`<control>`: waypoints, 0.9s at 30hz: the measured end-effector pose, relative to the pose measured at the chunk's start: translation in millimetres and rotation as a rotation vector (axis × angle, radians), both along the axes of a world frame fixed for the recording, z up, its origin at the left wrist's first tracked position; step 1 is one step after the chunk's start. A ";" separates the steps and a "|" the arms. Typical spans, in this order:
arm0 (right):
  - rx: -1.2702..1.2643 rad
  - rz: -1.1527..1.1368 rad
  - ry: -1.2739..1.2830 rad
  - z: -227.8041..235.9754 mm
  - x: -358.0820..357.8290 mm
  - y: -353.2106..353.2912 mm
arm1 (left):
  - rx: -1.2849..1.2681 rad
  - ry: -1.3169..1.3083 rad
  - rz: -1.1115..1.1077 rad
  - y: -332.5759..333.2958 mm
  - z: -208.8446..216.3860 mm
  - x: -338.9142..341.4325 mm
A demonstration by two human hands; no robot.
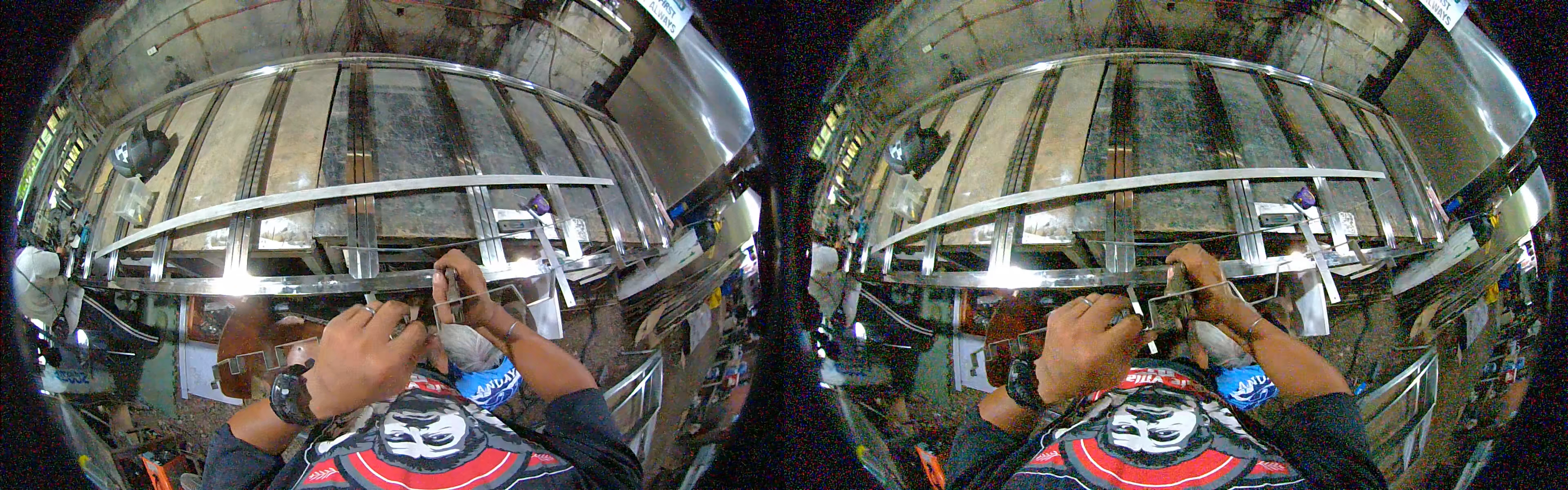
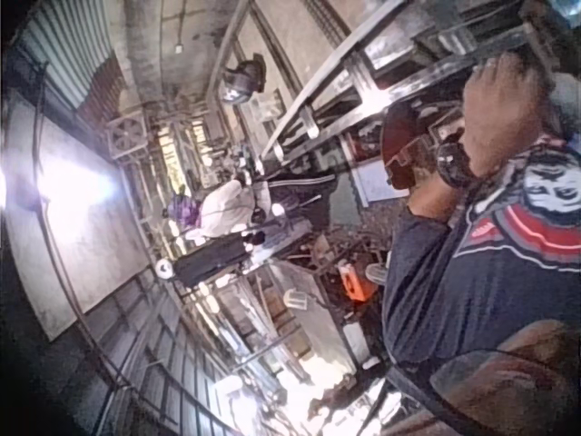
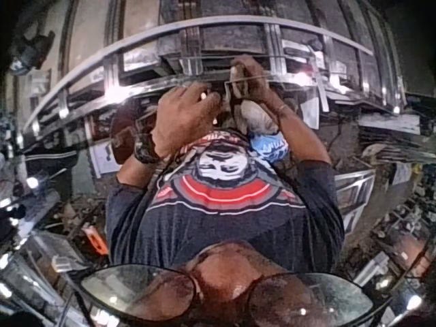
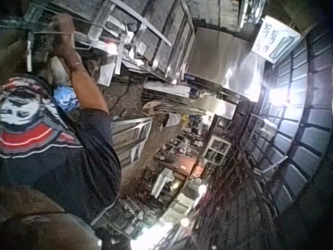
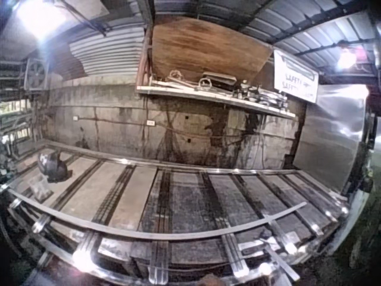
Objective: The person uses pliers to bend a thin metal strip into a stepped profile, repeatedly clamping and bending at marked intervals. The person holds the strip with one hand and operates the pliers with the other, creating a series of right-angle bends along the strip.
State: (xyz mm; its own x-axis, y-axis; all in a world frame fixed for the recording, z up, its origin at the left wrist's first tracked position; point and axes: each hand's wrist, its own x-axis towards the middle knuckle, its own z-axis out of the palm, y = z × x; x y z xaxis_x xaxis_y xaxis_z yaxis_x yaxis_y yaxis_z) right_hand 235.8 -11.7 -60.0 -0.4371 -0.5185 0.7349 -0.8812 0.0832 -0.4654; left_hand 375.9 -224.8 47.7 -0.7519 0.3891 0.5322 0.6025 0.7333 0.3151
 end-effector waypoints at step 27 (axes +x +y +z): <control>-0.254 -0.080 -1.482 103.5 85.9 1.4 | 1.203 -0.730 -0.059 -38.8 13.0 -48.7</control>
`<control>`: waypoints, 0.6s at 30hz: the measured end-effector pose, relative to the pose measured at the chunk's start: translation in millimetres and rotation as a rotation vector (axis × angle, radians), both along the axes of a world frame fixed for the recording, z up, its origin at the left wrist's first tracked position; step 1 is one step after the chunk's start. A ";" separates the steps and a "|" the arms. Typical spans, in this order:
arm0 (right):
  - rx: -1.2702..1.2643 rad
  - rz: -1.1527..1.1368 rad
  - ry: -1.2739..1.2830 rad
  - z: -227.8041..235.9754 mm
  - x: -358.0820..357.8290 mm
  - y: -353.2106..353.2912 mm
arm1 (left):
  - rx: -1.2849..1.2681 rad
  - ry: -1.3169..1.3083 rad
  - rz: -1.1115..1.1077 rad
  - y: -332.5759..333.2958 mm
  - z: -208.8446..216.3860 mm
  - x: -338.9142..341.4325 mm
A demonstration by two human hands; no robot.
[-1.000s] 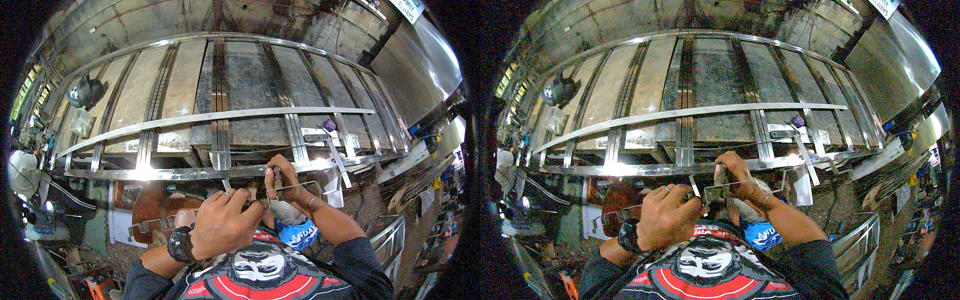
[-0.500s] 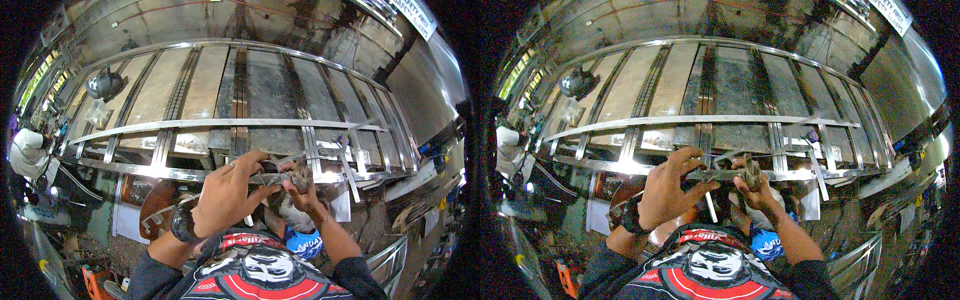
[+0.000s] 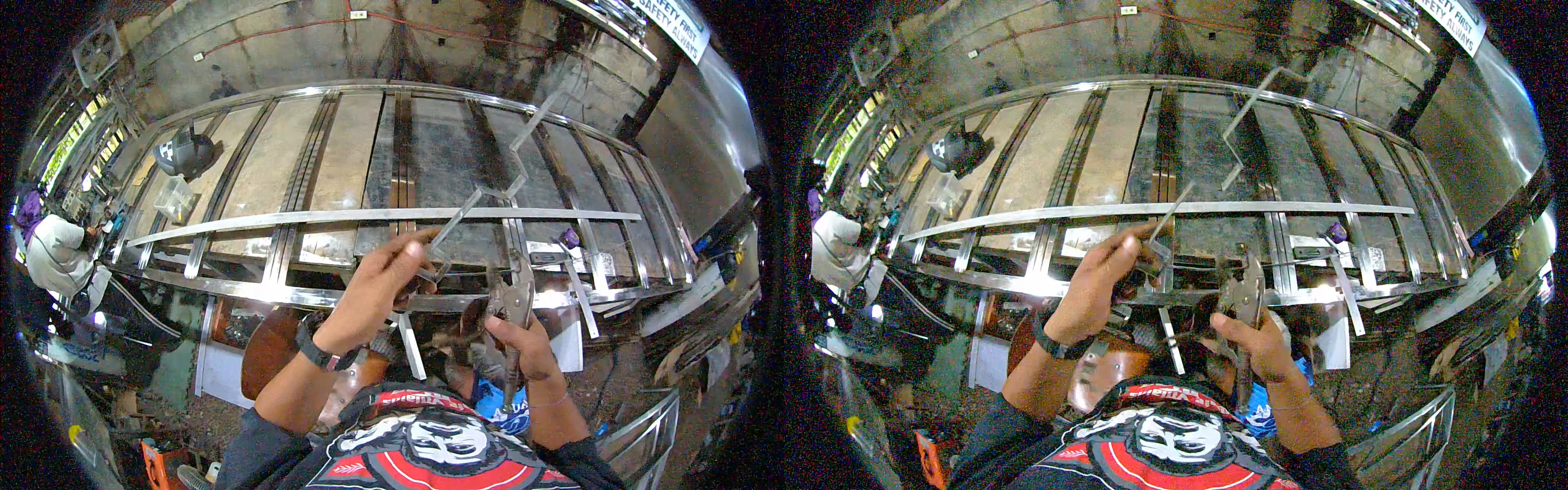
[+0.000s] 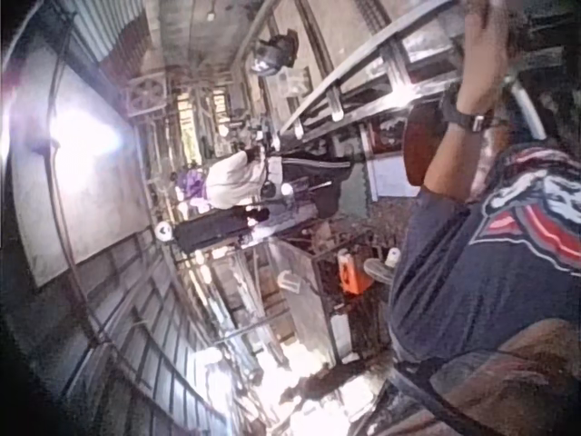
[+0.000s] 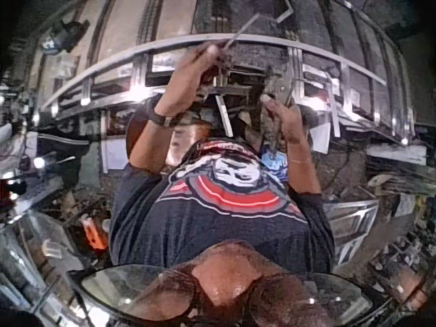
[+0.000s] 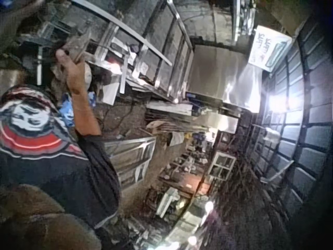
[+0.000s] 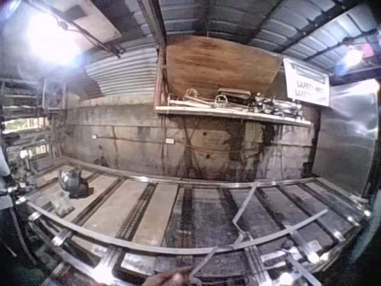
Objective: The person uses pliers to bend a thin metal strip into a stepped profile, repeatedly clamping and bending at marked intervals. The person holds the strip with one hand and operates the pliers with the other, creating a series of right-angle bends along the strip.
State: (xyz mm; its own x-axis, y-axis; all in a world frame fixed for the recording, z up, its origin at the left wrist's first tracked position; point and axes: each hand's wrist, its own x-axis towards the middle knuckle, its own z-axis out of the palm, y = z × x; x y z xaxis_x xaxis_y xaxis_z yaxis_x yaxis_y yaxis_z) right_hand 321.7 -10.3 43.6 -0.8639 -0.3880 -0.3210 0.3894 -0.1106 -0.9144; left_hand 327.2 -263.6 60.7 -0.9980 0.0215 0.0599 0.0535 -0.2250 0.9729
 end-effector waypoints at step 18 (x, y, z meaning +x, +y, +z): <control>0.256 0.427 0.081 38.6 -1.1 -40.7 | -0.058 0.034 0.345 31.7 -13.5 -22.1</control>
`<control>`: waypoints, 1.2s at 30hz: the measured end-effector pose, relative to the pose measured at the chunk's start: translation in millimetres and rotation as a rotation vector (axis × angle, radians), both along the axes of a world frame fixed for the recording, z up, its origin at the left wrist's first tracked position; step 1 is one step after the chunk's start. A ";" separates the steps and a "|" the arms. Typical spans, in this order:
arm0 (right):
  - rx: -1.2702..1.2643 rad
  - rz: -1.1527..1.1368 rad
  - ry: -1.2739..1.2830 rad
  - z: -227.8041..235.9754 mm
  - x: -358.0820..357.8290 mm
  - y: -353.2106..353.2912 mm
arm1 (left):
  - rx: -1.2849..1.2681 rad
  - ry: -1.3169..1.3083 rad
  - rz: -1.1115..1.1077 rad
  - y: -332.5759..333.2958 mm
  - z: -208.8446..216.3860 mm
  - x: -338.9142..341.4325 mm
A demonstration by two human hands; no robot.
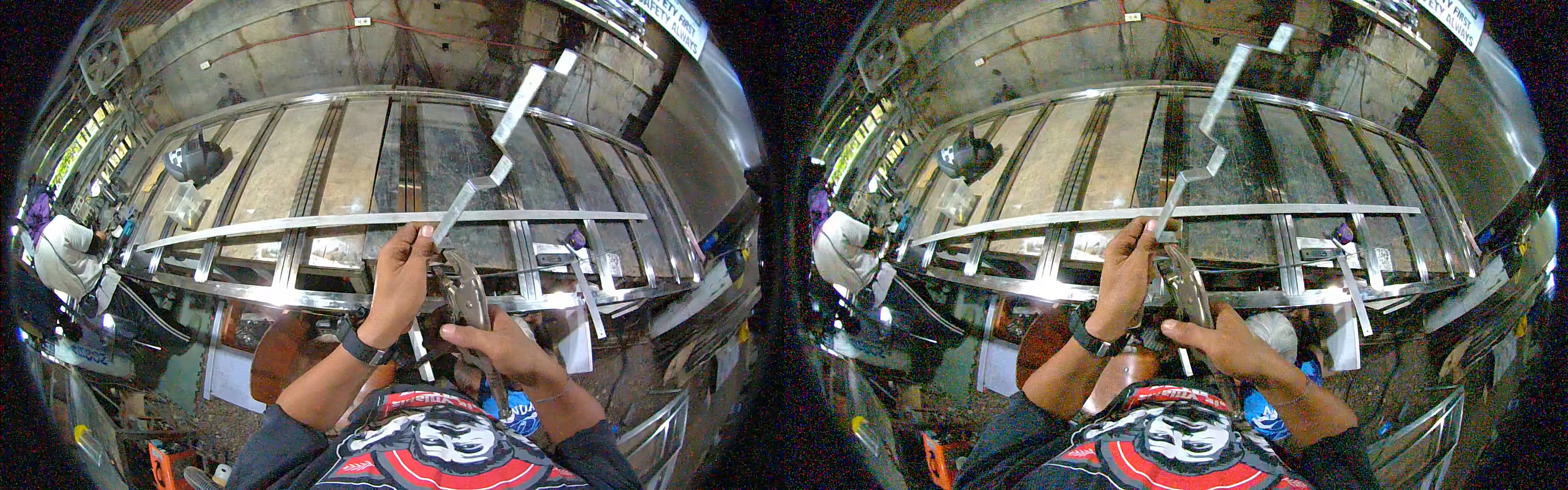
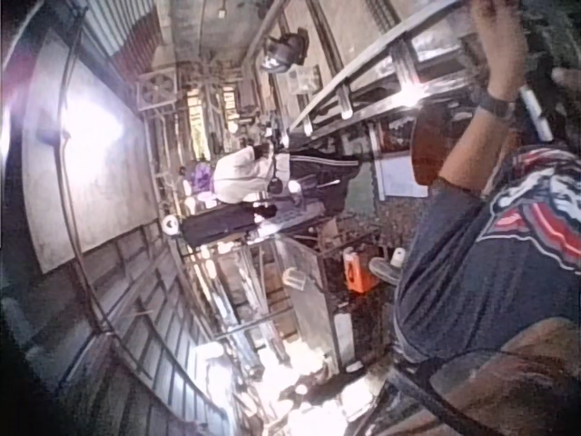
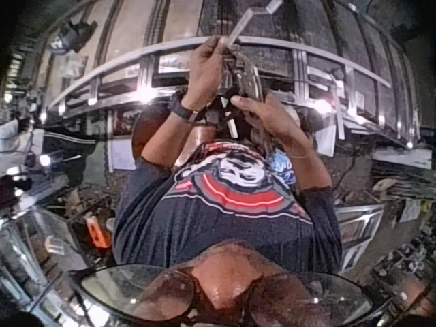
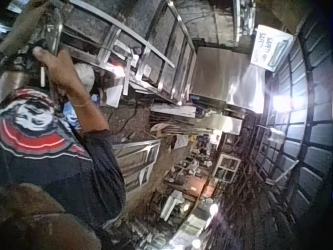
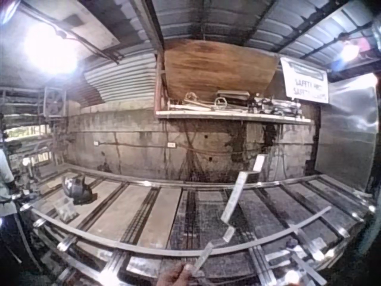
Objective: The person uses pliers to bend a thin metal strip into a stepped profile, repeatedly clamping and bending at marked intervals. The person holds the strip with one hand and operates the pliers with the other, creating a series of right-angle bends along the strip.
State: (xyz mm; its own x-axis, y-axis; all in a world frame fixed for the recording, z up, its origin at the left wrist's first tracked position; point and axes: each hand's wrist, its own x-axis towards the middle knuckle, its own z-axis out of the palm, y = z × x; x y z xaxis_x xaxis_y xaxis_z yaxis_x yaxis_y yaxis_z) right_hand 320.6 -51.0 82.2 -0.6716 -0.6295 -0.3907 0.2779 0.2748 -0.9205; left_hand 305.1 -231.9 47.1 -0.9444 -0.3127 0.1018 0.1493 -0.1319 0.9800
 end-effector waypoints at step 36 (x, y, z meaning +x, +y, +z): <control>-0.420 -0.158 -0.036 -71.6 -1.5 -42.3 | 0.797 0.349 -0.379 -56.5 39.5 -0.1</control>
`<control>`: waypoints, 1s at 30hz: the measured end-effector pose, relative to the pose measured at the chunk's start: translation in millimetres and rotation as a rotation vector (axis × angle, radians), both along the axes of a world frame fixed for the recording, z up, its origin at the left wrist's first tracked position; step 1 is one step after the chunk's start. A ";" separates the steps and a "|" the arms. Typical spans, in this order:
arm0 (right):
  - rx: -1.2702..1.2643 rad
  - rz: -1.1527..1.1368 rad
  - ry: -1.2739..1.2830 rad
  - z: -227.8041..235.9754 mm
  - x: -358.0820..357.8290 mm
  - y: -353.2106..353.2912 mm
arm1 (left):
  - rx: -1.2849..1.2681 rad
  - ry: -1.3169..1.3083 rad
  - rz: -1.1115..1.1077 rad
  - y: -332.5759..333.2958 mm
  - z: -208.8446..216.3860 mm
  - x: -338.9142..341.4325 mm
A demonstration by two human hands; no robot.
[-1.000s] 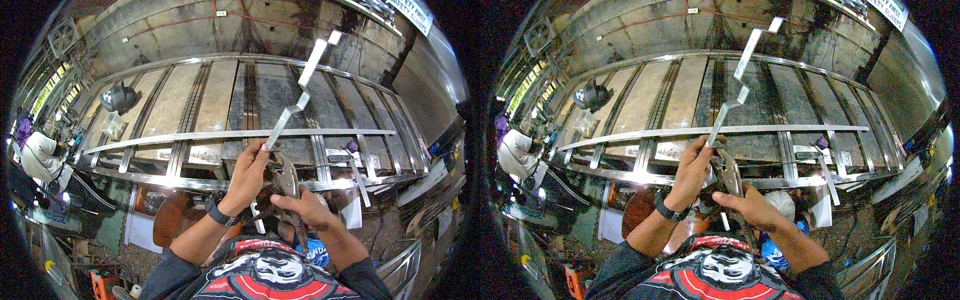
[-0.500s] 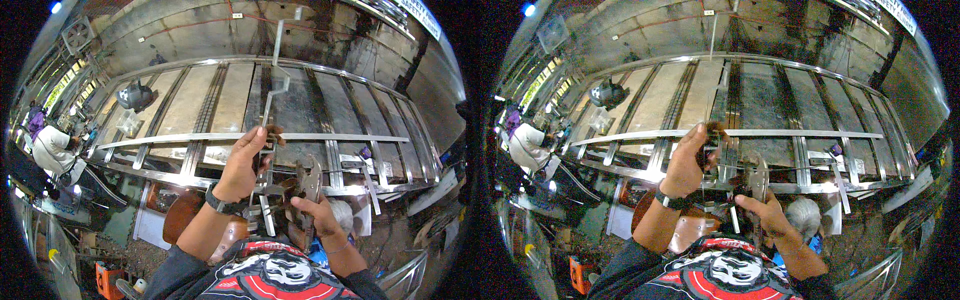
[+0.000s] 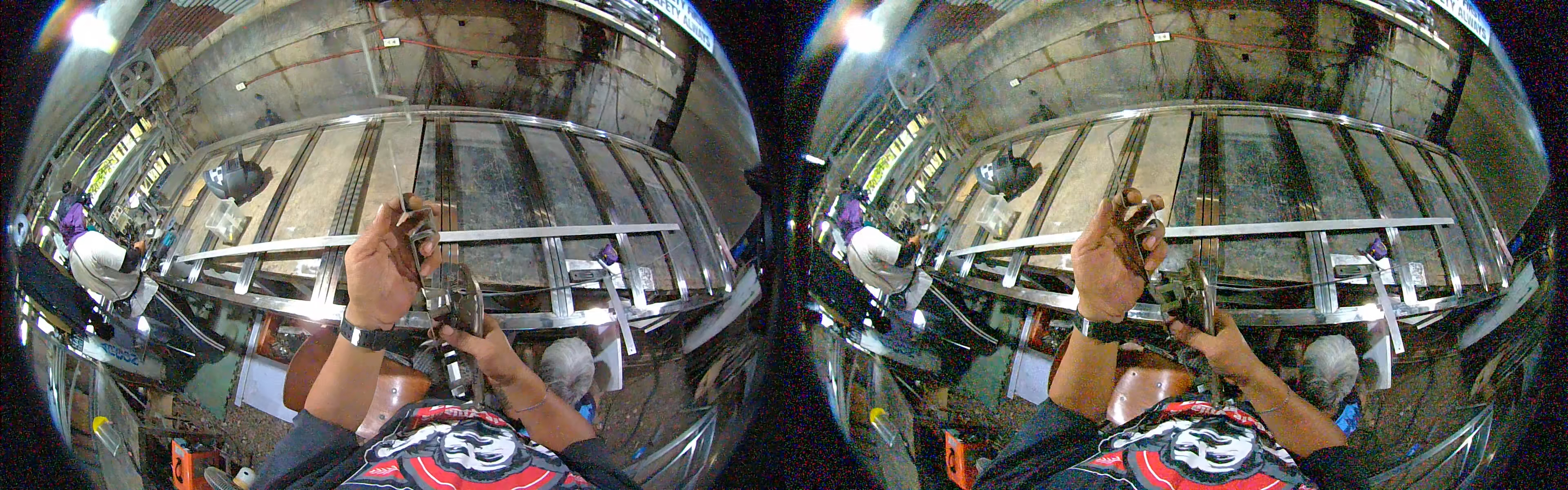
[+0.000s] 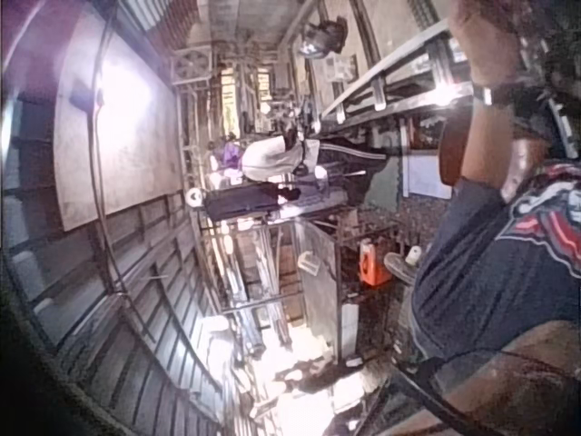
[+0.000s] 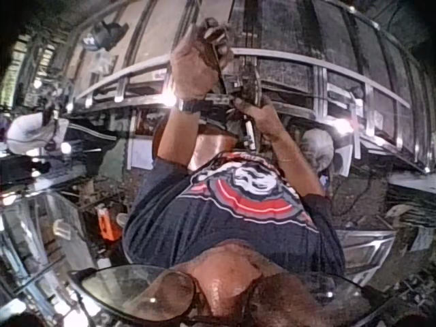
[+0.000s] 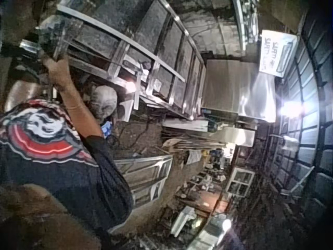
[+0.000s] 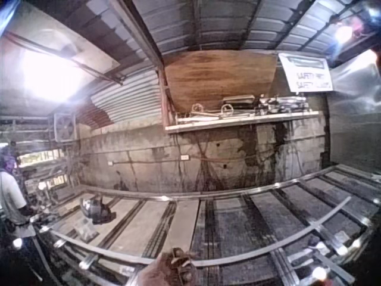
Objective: The person uses pliers to bend a thin metal strip into a stepped profile, repeatedly clamping and bending at marked intervals. The person holds the strip with one hand and operates the pliers with the other, creating a series of right-angle bends along the strip.
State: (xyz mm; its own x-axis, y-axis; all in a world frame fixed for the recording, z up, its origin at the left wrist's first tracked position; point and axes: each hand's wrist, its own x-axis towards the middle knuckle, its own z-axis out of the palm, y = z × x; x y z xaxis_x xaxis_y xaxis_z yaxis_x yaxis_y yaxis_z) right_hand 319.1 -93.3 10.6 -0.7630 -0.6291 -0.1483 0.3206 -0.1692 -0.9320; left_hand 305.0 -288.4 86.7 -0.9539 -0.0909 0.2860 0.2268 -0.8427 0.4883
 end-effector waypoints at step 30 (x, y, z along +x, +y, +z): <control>0.066 0.166 0.085 120.7 -11.0 31.6 | -0.400 -0.123 -0.085 14.6 -16.2 17.7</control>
